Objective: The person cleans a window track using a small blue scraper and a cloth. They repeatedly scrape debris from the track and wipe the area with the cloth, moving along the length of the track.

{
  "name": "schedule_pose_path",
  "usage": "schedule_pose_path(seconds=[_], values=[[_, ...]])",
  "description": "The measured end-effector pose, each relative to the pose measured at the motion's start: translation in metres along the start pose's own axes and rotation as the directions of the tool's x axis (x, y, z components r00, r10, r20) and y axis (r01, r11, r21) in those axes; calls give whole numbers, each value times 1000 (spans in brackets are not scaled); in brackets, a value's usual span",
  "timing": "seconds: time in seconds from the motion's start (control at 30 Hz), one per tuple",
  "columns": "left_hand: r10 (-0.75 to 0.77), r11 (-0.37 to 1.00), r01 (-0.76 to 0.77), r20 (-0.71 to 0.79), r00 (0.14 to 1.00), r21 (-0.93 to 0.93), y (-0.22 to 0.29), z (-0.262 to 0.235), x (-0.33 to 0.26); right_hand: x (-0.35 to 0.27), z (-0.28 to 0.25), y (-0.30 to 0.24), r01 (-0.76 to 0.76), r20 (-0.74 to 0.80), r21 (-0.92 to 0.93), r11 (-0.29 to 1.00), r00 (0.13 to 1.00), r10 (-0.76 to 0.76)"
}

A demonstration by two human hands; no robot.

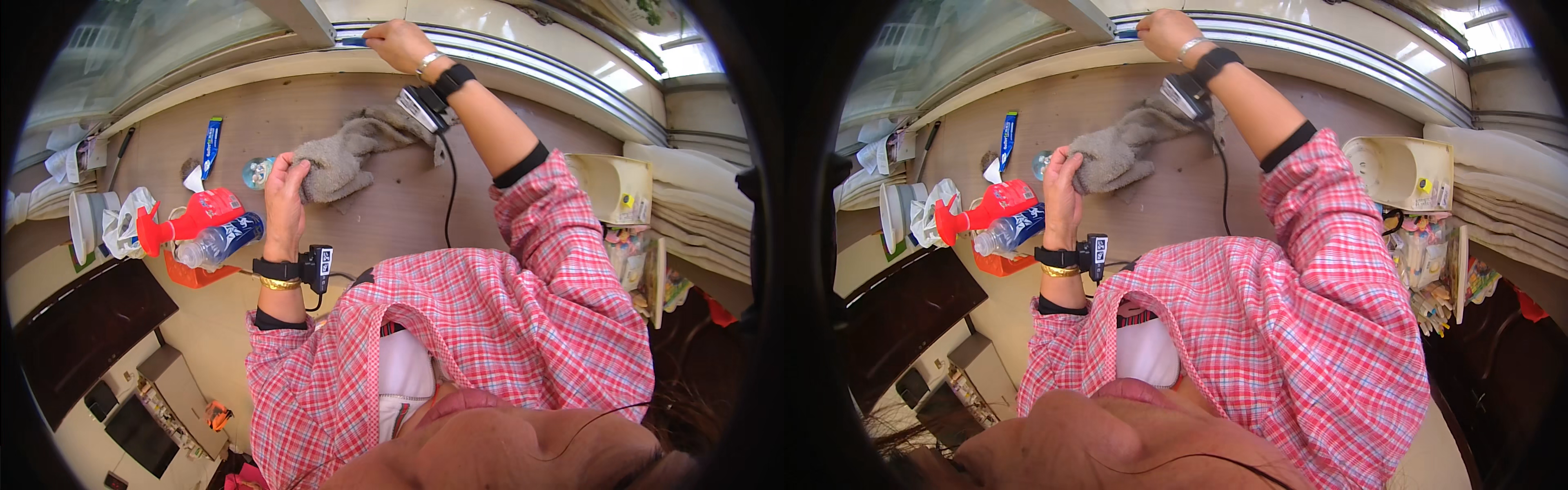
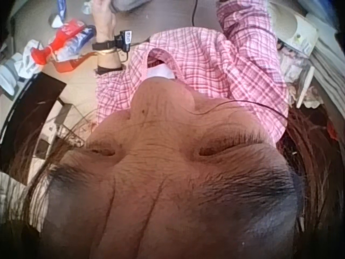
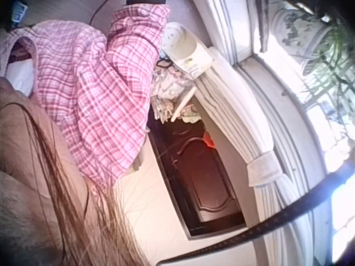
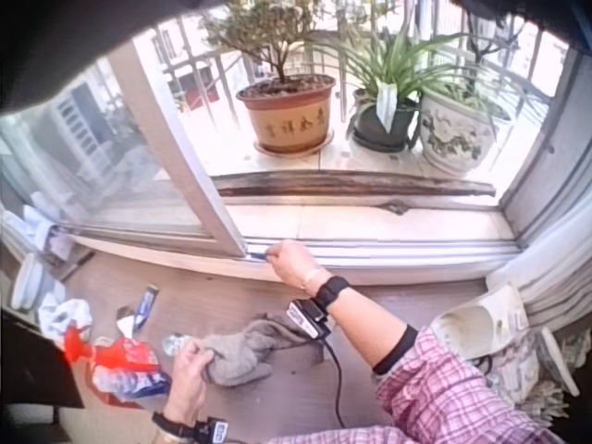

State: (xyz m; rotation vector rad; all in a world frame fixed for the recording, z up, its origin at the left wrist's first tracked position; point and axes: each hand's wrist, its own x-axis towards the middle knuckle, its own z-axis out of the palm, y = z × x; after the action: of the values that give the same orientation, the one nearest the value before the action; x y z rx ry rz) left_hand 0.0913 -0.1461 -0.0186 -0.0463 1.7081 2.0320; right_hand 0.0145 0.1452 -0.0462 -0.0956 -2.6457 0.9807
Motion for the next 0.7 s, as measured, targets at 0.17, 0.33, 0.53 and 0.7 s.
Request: schedule_pose_path(seconds=[0.17, 0.33, 0.53, 0.7], values=[[24, 1000, -24, 46, 999, -7, -1, 0, -1, -3, 2, -5, 49, 51, -337, 940, 998, -34], [12, 1000, -13, 59, 998, 10, -2, 2, -2, -4, 10, -17, 174, 69, -408, 896, 985, -159], [3, 1000, -2, 49, 999, -9, -6, 0, -3, 1, 8, -10, 339, 79, -457, 822, 936, -342], [-29, 1000, 28, 44, 999, 8, -11, 1, -1, 9, 2, -5, 456, 154, -444, 771, 887, -436]])
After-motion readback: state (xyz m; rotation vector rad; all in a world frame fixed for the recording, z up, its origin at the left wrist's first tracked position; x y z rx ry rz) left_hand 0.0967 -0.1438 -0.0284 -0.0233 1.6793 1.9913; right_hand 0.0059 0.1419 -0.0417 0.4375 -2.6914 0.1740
